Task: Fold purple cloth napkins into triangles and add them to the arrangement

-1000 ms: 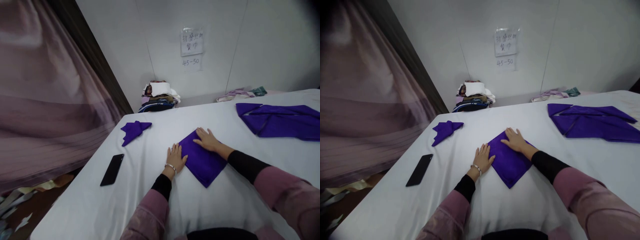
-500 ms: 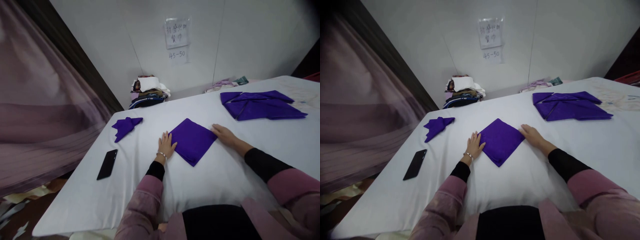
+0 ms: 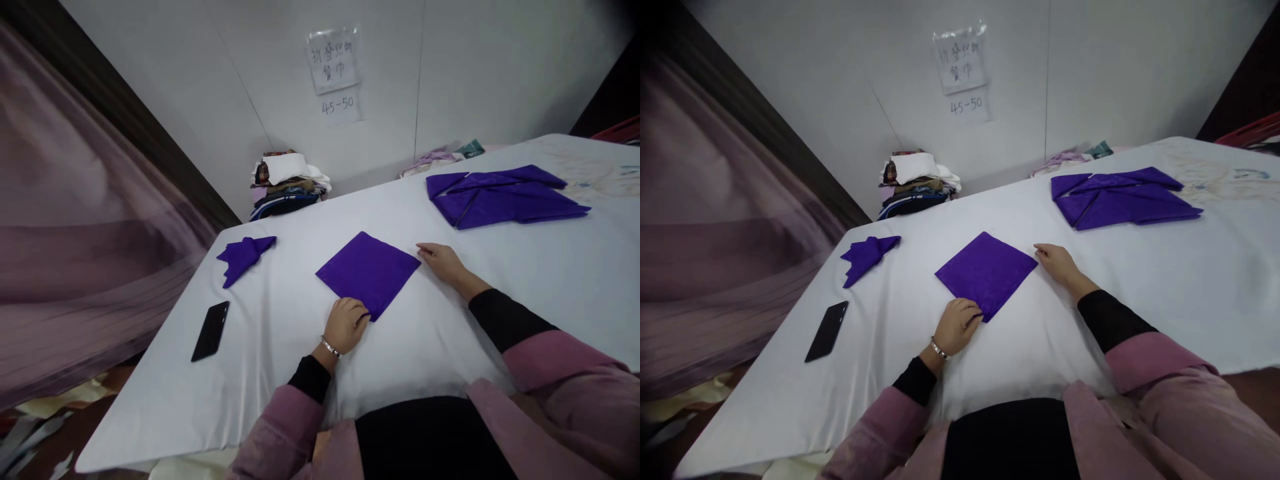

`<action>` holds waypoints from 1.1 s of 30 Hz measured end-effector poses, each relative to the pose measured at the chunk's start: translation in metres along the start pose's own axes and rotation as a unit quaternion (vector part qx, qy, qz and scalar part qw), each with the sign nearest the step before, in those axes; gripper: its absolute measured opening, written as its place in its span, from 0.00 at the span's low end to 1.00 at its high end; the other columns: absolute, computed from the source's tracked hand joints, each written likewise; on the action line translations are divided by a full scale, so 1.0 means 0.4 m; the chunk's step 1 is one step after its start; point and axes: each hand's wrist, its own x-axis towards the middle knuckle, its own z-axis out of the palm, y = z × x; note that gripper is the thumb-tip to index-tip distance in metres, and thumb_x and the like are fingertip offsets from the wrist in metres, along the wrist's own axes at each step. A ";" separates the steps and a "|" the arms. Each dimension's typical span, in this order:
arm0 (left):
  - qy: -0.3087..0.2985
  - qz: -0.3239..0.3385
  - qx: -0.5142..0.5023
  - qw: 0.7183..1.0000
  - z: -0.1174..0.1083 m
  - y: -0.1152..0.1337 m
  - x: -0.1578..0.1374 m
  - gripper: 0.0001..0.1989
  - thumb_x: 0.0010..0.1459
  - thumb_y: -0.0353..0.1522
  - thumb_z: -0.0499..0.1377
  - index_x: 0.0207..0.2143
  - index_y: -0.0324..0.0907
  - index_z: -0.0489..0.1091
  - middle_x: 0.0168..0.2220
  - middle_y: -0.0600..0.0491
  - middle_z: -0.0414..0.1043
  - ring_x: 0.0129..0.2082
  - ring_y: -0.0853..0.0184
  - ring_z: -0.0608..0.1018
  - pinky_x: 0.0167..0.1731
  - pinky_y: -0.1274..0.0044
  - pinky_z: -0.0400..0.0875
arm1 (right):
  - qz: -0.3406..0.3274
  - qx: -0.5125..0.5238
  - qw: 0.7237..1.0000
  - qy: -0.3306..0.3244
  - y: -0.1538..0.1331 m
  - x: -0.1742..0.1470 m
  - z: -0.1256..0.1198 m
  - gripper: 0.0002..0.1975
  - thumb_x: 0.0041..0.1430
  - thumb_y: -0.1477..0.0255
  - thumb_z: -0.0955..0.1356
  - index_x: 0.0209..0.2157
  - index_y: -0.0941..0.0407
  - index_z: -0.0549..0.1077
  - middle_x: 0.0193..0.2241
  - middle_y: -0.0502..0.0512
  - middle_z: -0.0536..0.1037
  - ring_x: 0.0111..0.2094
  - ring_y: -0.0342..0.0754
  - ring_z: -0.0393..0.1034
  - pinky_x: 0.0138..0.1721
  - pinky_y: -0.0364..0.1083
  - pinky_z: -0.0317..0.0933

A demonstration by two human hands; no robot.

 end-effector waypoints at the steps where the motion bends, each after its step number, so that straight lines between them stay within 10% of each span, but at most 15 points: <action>1: 0.002 0.001 -0.001 1.000 0.000 -0.004 -0.001 0.10 0.60 0.32 0.52 0.37 0.45 0.73 0.39 0.52 0.73 0.41 0.65 0.71 0.46 0.69 0.64 | -0.002 -0.004 1.000 -0.002 0.003 -0.003 -0.004 0.19 0.57 0.67 0.62 0.47 0.57 0.74 0.43 0.56 0.78 0.45 0.52 0.71 0.48 0.51 0.63; 9: -0.008 -0.023 0.018 1.000 -0.010 0.004 -0.015 0.15 0.55 0.41 0.59 0.43 0.44 0.72 0.43 0.50 0.71 0.46 0.62 0.70 0.46 0.67 0.64 | -0.048 -0.056 0.996 -0.040 -0.013 -0.012 -0.019 0.19 0.58 0.70 0.60 0.48 0.58 0.73 0.39 0.57 0.78 0.40 0.51 0.71 0.43 0.50 0.64; 18: -0.031 0.020 0.129 0.991 0.001 0.005 0.000 0.09 0.59 0.28 0.53 0.39 0.43 0.71 0.40 0.50 0.72 0.43 0.63 0.71 0.45 0.68 0.65 | -0.055 -0.057 0.996 -0.036 -0.013 -0.013 -0.016 0.19 0.58 0.70 0.60 0.48 0.58 0.73 0.40 0.57 0.78 0.41 0.52 0.71 0.44 0.50 0.64; 28: 0.090 -0.150 0.192 0.966 -0.129 -0.218 -0.133 0.20 0.49 0.19 0.52 0.43 0.41 0.71 0.48 0.45 0.71 0.48 0.58 0.72 0.46 0.65 0.68 | -0.088 0.044 0.994 -0.055 -0.044 -0.046 -0.004 0.17 0.57 0.67 0.63 0.46 0.54 0.74 0.36 0.53 0.79 0.34 0.49 0.72 0.38 0.48 0.66; 33: 0.122 -0.070 0.085 0.986 -0.061 -0.122 -0.091 0.14 0.54 0.25 0.54 0.42 0.44 0.72 0.44 0.50 0.73 0.45 0.63 0.73 0.47 0.67 0.67 | -0.202 0.071 0.970 -0.114 -0.114 -0.098 0.034 0.15 0.58 0.70 0.62 0.45 0.52 0.74 0.37 0.54 0.77 0.34 0.48 0.70 0.35 0.48 0.66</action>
